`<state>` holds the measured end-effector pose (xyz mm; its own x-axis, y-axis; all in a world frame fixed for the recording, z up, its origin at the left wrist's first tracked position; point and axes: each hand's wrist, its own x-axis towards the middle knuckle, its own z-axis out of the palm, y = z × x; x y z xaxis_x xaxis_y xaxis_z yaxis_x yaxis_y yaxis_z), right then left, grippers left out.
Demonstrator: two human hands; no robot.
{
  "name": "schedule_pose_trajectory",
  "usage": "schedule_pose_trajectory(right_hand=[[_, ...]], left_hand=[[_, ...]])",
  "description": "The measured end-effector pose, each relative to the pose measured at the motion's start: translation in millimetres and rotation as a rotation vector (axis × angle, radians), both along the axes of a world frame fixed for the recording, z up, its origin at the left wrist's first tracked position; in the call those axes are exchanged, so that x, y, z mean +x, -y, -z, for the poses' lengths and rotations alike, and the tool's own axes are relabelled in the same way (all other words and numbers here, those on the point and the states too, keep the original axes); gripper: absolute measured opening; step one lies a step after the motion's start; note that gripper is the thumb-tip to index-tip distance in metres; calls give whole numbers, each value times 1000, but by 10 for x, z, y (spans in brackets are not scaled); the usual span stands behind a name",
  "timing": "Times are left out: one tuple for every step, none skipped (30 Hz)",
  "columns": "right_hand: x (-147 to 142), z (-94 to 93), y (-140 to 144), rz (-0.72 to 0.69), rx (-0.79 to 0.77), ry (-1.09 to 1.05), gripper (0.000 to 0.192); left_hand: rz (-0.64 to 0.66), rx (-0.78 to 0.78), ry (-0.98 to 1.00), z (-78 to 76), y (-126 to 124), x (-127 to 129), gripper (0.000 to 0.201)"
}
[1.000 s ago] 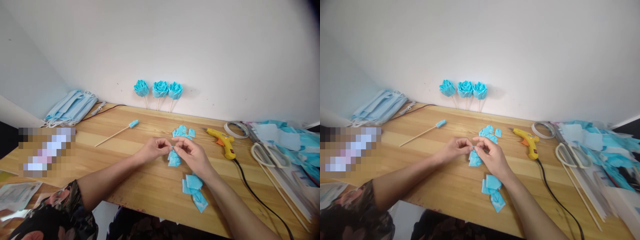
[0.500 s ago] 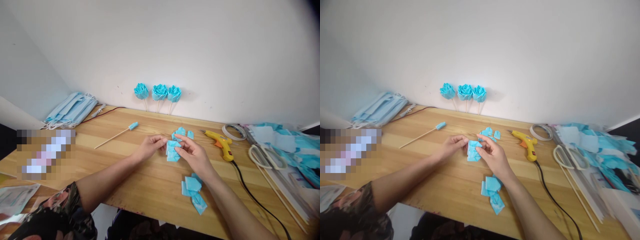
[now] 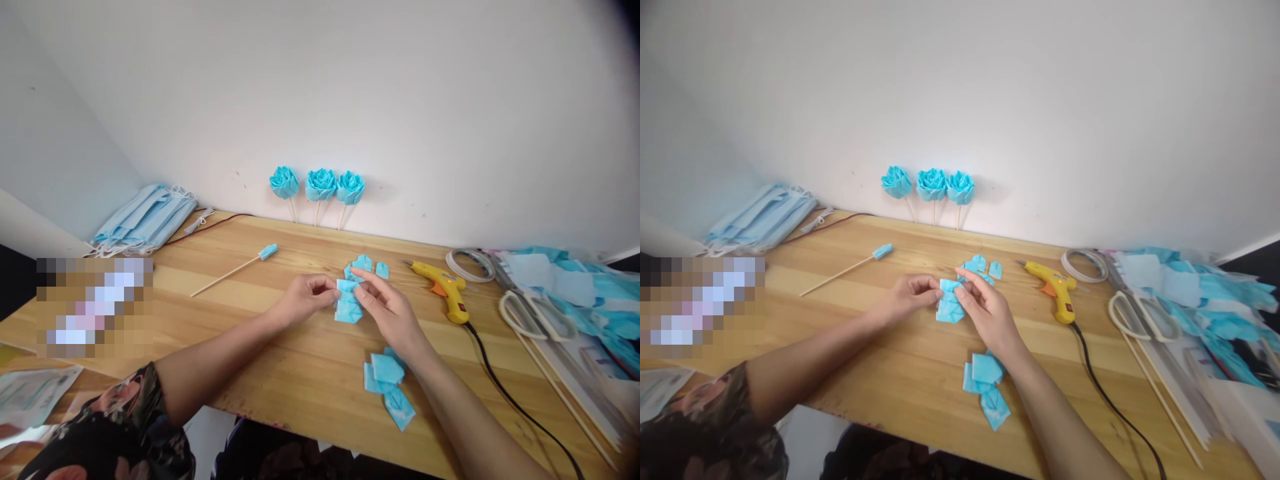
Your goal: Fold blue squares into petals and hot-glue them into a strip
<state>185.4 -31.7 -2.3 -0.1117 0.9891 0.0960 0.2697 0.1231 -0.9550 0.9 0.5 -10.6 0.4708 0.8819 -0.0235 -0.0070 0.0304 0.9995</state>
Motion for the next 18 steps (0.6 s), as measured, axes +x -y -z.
schedule_pose_trajectory(right_hand=[[-6, 5, -2, -20, -20, -19, 42], [-12, 11, -3, -42, -36, -33, 45], [-16, 17, -2, -59, -44, -37, 48], [-19, 22, 0, -70, -44, -33, 48], [-21, 24, 4, -74, -36, -21, 47], [-21, 25, 8, -74, -24, -8, 46], [-20, 24, 13, -73, -10, 5, 45], [-18, 22, 16, -75, 3, 17, 44], [-15, 21, 18, -77, 15, 28, 44], [-10, 21, 17, -78, 24, 37, 43], [-4, 23, 14, -78, 30, 45, 43], [5, 26, 7, -71, 35, 51, 43], [16, 30, -2, -57, 38, 57, 43], [30, 35, -13, -40, 42, 62, 43], [45, 41, -25, -21, 44, 63, 43], [61, 45, -38, -4, 44, 59, 44], [75, 48, -49, 7, 40, 46, 45], [85, 50, -59, 11, 33, 26, 45]], left_hand=[[-3, 22, -7, 1, 4, 4, 28], [-6, 48, -15, -1, 10, 7, 27], [-7, 75, -22, -6, 16, 10, 26], [-8, 104, -26, -14, 23, 13, 25], [-9, 132, -27, -25, 30, 15, 24], [-9, 157, -27, -38, 37, 17, 24], [-8, 180, -29, -50, 43, 18, 23], [-7, 198, -32, -61, 48, 19, 23], [-5, 211, -36, -68, 50, 20, 23], [-5, 218, -38, -72, 50, 20, 23], [-3, 217, -37, -72, 47, 19, 24], [-4, 208, -31, -68, 42, 16, 24], [-5, 192, -23, -63, 33, 13, 25], [-10, 175, -15, -57, 22, 7, 26], [-20, 158, -5, -53, 10, 0, 27], [-35, 143, 5, -50, -4, -8, 28], [-55, 131, 15, -49, -18, -17, 30], [-76, 120, 23, -51, -30, -24, 31]])
